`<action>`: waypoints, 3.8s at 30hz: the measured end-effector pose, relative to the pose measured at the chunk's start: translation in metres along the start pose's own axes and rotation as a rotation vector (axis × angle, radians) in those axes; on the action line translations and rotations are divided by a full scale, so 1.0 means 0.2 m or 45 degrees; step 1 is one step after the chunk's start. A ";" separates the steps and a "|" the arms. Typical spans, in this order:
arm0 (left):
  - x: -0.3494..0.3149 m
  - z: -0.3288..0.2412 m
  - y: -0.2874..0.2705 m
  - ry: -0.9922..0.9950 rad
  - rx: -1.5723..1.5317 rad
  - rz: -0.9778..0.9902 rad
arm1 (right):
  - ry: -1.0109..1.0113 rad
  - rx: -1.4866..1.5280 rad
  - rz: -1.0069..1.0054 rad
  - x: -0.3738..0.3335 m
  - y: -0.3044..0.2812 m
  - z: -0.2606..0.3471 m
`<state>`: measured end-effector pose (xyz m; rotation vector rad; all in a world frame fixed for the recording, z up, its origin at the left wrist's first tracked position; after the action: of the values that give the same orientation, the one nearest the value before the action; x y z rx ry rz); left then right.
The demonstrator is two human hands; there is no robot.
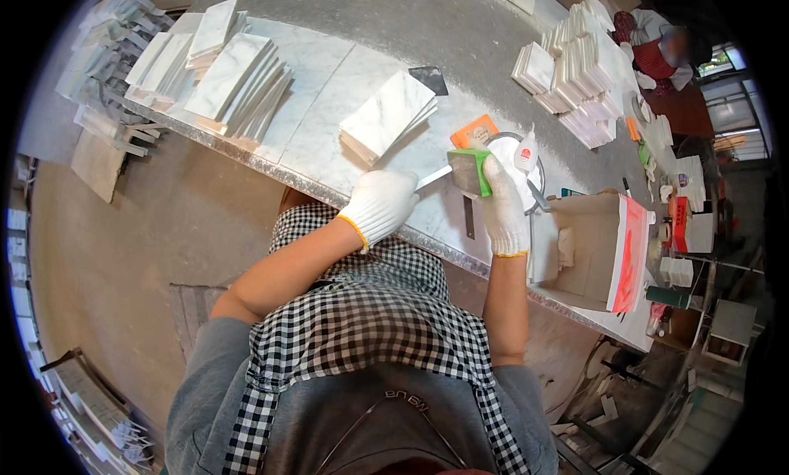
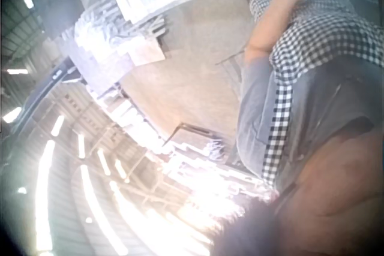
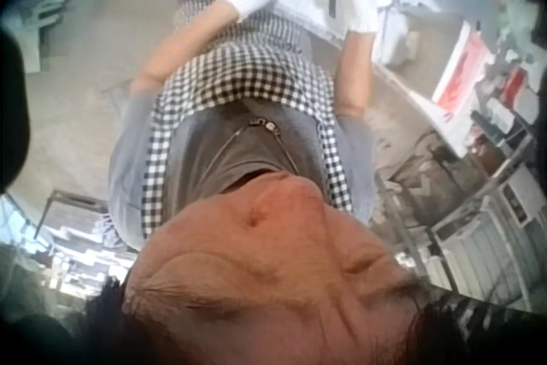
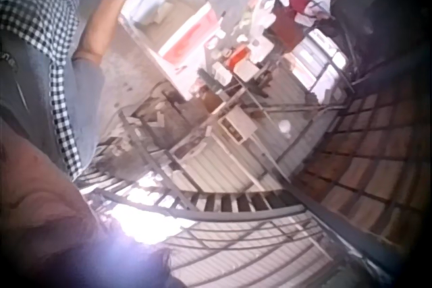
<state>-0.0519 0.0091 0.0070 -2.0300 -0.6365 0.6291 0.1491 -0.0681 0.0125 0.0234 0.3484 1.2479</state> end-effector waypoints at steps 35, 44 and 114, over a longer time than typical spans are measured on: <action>-0.15 0.16 0.13 0.279 -0.161 -0.399 | 0.060 -0.419 -0.151 -0.05 0.17 -0.09; -0.15 0.12 0.07 0.243 -0.168 -0.374 | -0.033 -0.287 -0.284 -0.03 0.19 -0.21; -0.25 0.16 0.07 0.057 -0.116 -0.179 | -0.730 -1.718 -0.578 0.11 0.19 -0.03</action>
<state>-0.1070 -0.0107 -0.0104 -2.0563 -0.7865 0.4781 0.1172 -0.0362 0.0087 -0.7926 -0.9700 0.7688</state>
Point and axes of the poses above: each hand's wrist, its own x-axis towards the middle knuckle, its own y-axis out of the palm, z = x × y, the point moved 1 cm from there along x, towards the middle knuckle, and after that the axes turned 4 degrees about y, right-handed, at the moved point
